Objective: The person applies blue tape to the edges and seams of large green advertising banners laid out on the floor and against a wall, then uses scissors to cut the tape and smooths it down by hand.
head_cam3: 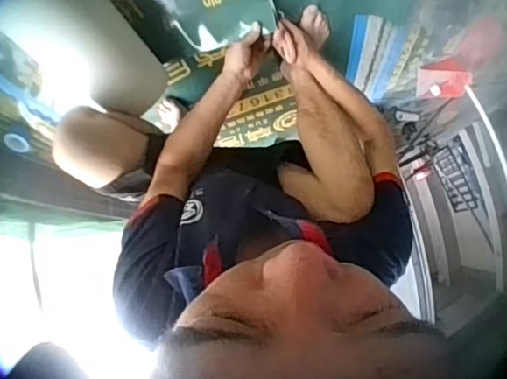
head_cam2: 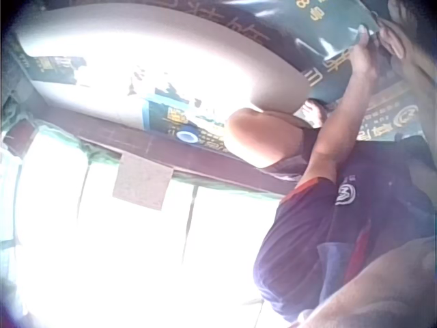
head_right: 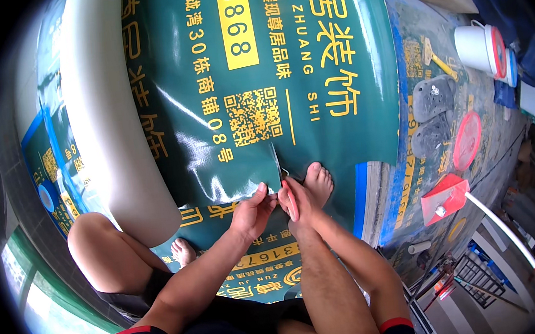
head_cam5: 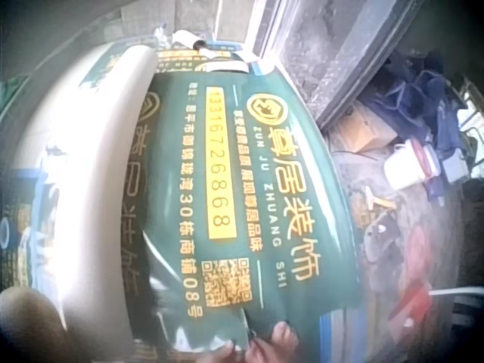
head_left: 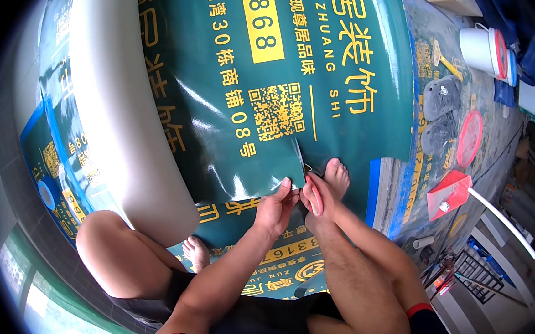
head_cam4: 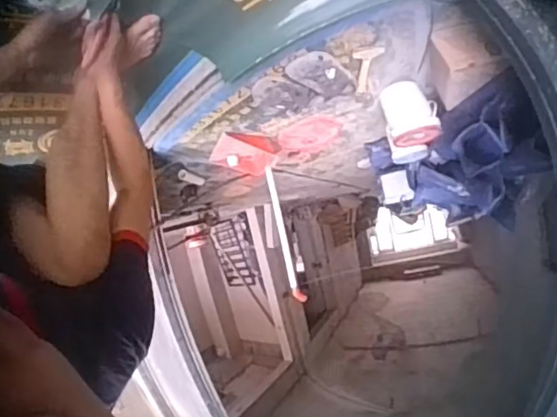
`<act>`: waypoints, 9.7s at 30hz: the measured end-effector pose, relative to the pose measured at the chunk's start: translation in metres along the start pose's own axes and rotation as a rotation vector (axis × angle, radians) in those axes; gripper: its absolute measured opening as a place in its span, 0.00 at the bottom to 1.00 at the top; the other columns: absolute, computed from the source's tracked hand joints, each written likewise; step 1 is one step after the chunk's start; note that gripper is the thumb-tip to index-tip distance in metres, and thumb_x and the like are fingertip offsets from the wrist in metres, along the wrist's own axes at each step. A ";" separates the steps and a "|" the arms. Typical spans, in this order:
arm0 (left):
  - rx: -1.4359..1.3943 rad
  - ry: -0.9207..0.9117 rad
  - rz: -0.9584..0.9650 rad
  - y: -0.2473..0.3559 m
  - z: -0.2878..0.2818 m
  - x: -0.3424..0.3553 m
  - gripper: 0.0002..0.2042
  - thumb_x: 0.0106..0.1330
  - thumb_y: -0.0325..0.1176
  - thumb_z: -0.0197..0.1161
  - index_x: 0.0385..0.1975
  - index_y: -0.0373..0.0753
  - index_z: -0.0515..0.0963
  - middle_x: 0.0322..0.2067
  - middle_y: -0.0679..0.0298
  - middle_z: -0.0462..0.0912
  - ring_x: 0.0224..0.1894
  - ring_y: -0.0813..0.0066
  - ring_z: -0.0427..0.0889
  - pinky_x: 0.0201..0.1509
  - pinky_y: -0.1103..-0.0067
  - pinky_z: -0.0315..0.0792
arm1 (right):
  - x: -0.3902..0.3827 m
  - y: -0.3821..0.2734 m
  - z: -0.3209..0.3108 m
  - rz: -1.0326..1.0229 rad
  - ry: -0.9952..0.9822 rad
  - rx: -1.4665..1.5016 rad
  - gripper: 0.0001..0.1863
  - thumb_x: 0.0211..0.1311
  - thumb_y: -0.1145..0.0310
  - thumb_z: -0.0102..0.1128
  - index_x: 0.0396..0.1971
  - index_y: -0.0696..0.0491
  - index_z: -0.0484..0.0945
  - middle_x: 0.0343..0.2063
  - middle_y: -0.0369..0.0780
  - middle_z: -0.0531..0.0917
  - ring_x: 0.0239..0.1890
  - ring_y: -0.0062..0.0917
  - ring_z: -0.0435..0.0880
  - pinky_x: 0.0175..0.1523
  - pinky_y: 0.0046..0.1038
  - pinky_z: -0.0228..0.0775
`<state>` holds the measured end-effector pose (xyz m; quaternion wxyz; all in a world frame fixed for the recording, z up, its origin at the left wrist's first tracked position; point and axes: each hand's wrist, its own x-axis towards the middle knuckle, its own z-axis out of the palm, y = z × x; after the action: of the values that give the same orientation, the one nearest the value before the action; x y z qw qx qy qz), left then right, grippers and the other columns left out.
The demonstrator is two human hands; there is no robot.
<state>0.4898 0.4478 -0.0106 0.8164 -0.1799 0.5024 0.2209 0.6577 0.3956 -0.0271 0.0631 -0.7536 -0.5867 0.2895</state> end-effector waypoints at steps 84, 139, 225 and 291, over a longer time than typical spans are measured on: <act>1.359 -0.499 0.122 0.234 0.121 -0.016 0.25 0.68 0.55 0.62 0.45 0.35 0.82 0.42 0.57 0.84 0.46 0.65 0.82 0.53 0.73 0.76 | 0.486 -0.116 -0.137 -0.118 -0.039 0.955 0.34 0.71 0.36 0.51 0.39 0.59 0.80 0.28 0.35 0.79 0.31 0.18 0.77 0.36 0.23 0.69; 1.667 0.921 1.198 0.376 0.143 0.091 0.38 0.65 0.60 0.59 0.73 0.48 0.62 0.77 0.55 0.49 0.78 0.54 0.48 0.79 0.59 0.44 | 0.795 -0.234 -0.286 -0.018 -0.178 1.008 0.33 0.65 0.30 0.53 0.36 0.49 0.68 0.17 0.32 0.67 0.13 0.19 0.67 0.18 0.25 0.61; 0.570 -0.154 0.866 0.501 -0.070 -0.043 0.42 0.65 0.74 0.50 0.53 0.37 0.84 0.51 0.51 0.85 0.51 0.58 0.85 0.58 0.67 0.74 | 0.232 -0.371 0.041 -0.008 -0.671 1.334 0.45 0.66 0.30 0.50 0.70 0.52 0.63 0.65 0.40 0.73 0.66 0.37 0.71 0.71 0.42 0.62; 1.268 0.378 1.098 0.224 0.281 0.103 0.12 0.64 0.36 0.64 0.35 0.30 0.82 0.25 0.56 0.83 0.25 0.64 0.81 0.31 0.71 0.74 | 0.274 0.024 -0.145 0.128 0.287 0.325 0.28 0.59 0.59 0.67 0.54 0.56 0.68 0.44 0.53 0.81 0.47 0.50 0.83 0.51 0.46 0.76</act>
<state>0.6180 0.7988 0.0017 0.4428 0.5449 0.6743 0.2287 0.7914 0.6759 -0.0176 0.2481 -0.8027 -0.4684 0.2732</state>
